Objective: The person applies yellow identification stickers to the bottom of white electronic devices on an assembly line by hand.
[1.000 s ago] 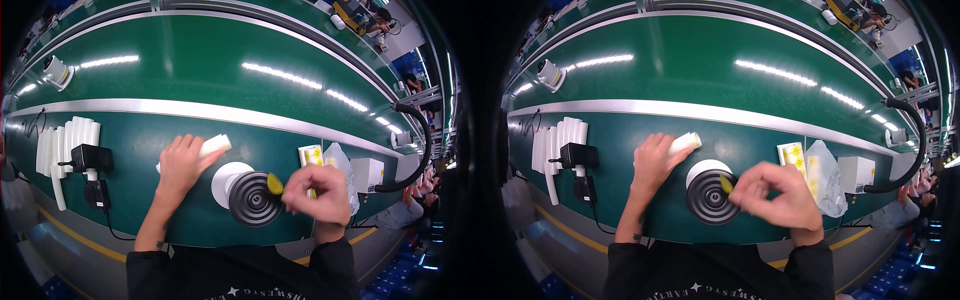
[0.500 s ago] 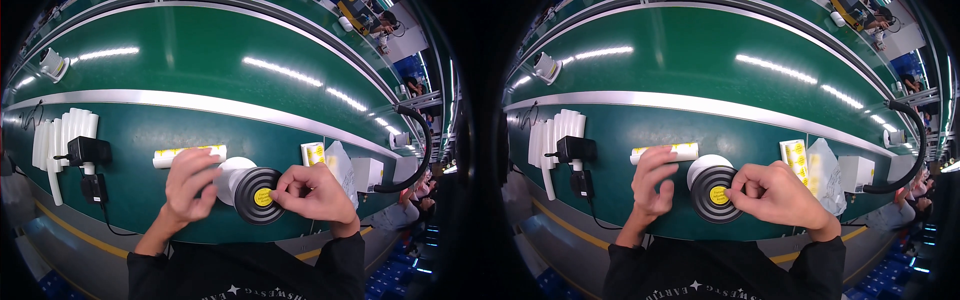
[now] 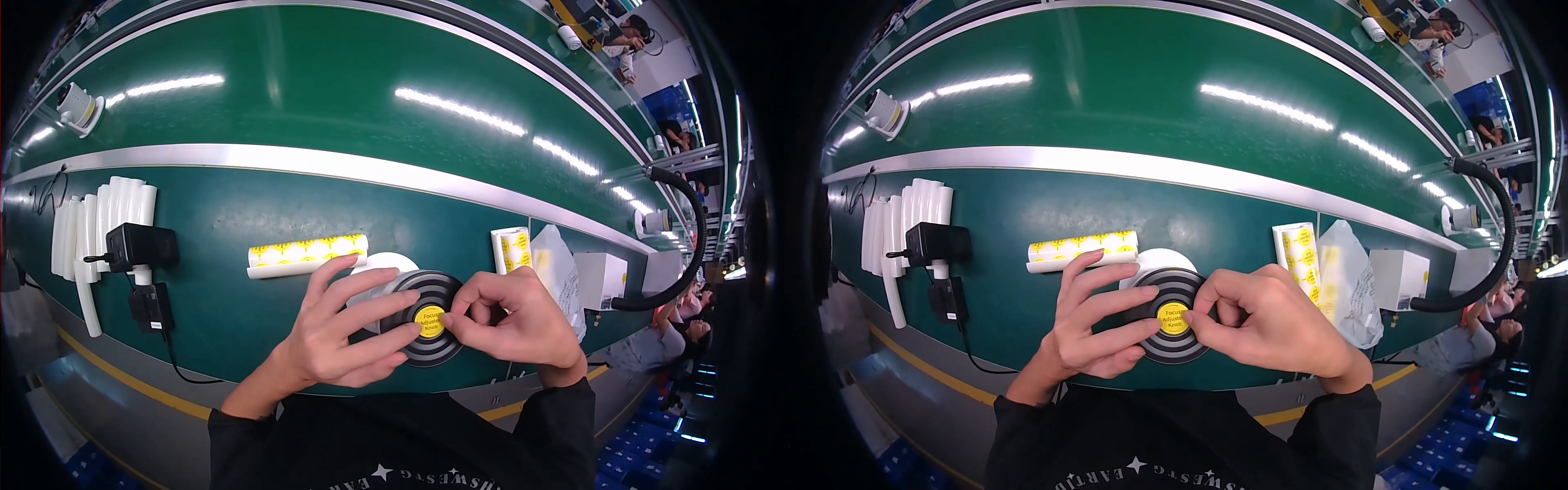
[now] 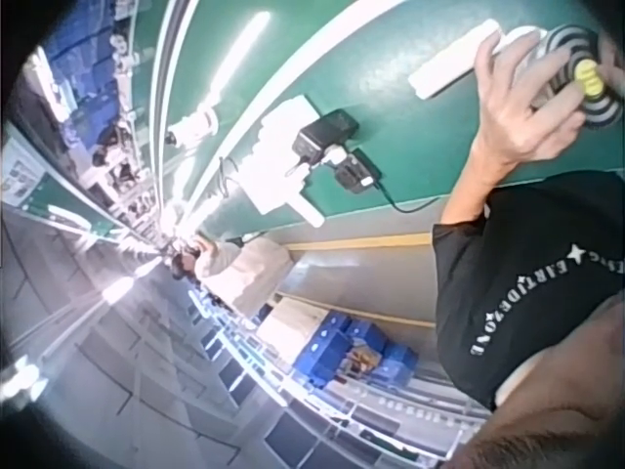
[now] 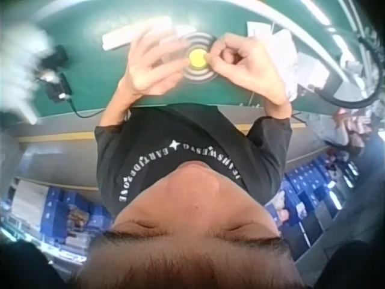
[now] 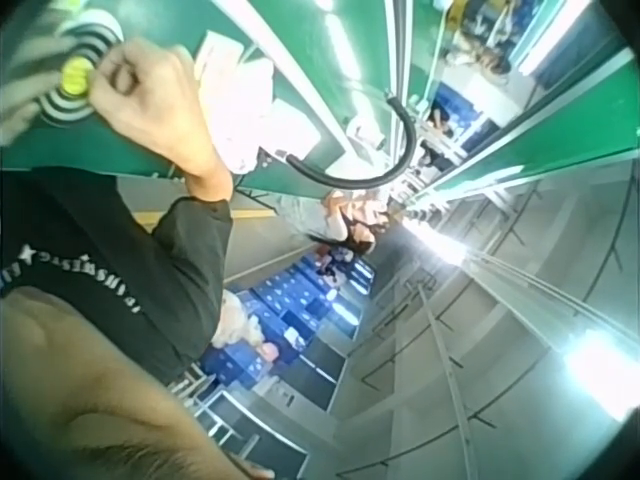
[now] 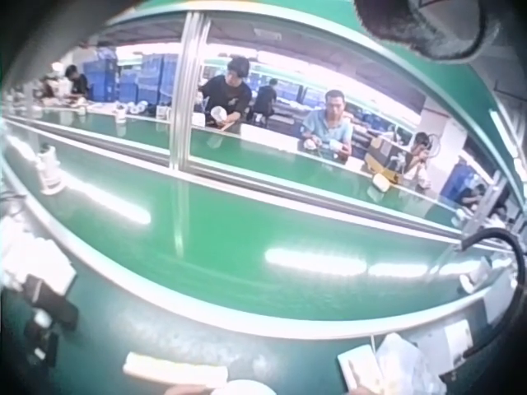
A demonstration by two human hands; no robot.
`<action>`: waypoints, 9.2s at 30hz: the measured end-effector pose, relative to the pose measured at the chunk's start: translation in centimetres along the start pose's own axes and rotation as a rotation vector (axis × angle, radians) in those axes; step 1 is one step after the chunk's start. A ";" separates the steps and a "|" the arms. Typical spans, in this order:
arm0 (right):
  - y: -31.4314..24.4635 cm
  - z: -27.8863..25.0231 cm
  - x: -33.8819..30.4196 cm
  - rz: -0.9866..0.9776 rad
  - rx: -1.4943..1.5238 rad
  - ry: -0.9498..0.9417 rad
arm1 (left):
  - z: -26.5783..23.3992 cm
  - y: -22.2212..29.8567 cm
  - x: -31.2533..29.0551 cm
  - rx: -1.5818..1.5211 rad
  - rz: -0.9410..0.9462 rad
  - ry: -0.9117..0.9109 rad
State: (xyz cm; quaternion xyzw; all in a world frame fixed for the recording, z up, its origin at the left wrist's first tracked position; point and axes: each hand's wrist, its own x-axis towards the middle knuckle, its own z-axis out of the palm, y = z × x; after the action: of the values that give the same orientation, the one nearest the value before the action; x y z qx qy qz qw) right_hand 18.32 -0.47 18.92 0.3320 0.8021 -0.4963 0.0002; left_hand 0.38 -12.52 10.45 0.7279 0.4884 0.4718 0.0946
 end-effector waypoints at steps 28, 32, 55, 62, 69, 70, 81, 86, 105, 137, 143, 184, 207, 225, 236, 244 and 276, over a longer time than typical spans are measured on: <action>6.7 1.1 -1.0 0.019 0.528 0.388 | 0.2 -0.5 1.1 0.177 0.166 -0.125; 10.8 3.0 2.1 -0.390 0.810 0.118 | 0.8 -1.0 1.2 0.094 0.182 -0.132; 7.1 5.1 4.1 -0.733 0.388 0.224 | -1.1 3.4 1.6 0.385 0.117 -0.001; 7.1 5.3 3.9 -0.735 0.279 0.295 | -0.1 2.8 1.6 0.486 0.074 -0.073; 7.5 5.4 3.2 -0.684 0.367 0.363 | 0.4 -0.1 -0.3 0.177 0.051 0.158; 7.5 5.3 3.1 -0.694 0.403 0.390 | 1.5 -0.6 -0.9 -0.099 -0.160 0.307; 5.8 8.3 3.7 -0.858 1.018 0.484 | 4.9 -3.0 -2.8 -1.820 -0.832 0.129; 3.9 7.4 2.1 -0.731 0.880 0.402 | 4.6 -3.1 -1.6 -1.849 -0.809 0.139; 2.6 2.6 3.1 -0.272 0.015 0.146 | 0.1 -3.5 -0.6 -1.515 -1.208 0.091; 2.5 -10.7 15.1 -0.104 -0.616 0.323 | -0.3 -5.2 -0.8 -0.780 -0.883 0.233; 5.4 -14.2 20.8 0.066 -0.635 0.378 | -0.8 -4.7 -4.0 0.475 -0.696 0.036; 13.0 8.9 12.9 -0.400 0.557 0.489 | 8.3 -11.8 1.6 -1.409 -0.911 0.408; 14.1 8.0 12.4 -0.347 0.590 0.528 | 9.2 -11.1 2.5 -1.441 -0.937 0.298; 14.2 7.6 12.3 -0.379 0.572 0.572 | 10.0 -11.4 2.5 -1.431 -0.942 0.312; 14.1 7.2 12.1 -0.378 0.578 0.545 | 10.2 -11.0 2.9 -1.435 -0.919 0.303; 14.6 7.1 12.1 -0.373 0.587 0.553 | 10.4 -10.7 3.3 -1.425 -0.899 0.228; 15.0 7.0 12.5 -0.390 0.551 0.595 | 10.7 -10.9 3.5 -1.456 -0.895 0.323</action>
State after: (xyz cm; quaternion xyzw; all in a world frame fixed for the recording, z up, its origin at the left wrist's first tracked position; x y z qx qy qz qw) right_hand 14.31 4.93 -0.68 0.2904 0.6529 -0.5650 -0.4124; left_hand 2.24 -0.76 0.25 0.1499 0.3127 0.6830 0.6429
